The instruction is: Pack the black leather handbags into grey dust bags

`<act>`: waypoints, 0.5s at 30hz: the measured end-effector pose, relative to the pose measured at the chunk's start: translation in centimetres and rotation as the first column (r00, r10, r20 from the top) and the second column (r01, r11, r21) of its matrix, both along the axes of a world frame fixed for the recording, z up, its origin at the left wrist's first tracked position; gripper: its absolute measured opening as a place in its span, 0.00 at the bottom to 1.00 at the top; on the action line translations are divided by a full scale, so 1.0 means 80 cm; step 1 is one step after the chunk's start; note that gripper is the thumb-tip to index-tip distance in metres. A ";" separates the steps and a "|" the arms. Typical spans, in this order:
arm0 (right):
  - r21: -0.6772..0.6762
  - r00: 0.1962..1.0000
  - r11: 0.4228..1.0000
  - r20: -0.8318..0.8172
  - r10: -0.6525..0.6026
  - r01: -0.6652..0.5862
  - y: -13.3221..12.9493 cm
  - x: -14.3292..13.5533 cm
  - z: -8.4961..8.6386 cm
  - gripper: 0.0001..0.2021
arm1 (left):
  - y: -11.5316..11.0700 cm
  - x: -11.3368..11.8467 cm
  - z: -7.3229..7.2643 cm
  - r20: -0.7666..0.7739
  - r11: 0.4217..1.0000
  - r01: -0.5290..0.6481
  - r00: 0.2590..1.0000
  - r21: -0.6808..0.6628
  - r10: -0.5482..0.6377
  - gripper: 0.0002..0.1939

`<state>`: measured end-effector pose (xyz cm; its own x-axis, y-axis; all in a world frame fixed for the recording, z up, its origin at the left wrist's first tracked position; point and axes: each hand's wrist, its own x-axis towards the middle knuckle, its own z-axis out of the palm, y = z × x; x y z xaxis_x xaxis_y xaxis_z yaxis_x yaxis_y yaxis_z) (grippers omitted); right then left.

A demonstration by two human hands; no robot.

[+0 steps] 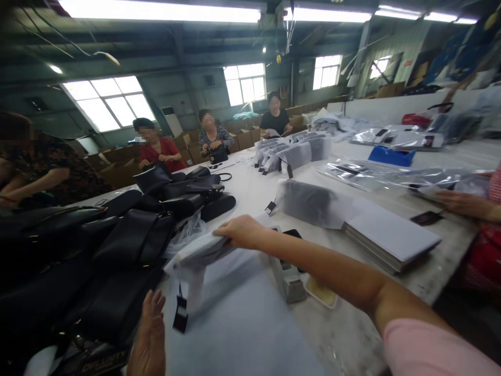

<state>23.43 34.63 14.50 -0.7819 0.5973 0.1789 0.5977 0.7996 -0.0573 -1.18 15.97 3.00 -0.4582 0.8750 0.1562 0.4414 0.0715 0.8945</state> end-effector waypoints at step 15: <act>-0.036 0.681 0.680 0.065 -0.730 0.732 0.070 0.287 -0.007 0.22 | -0.026 0.028 -0.019 -0.010 0.998 0.059 0.998 0.033 -0.058 0.26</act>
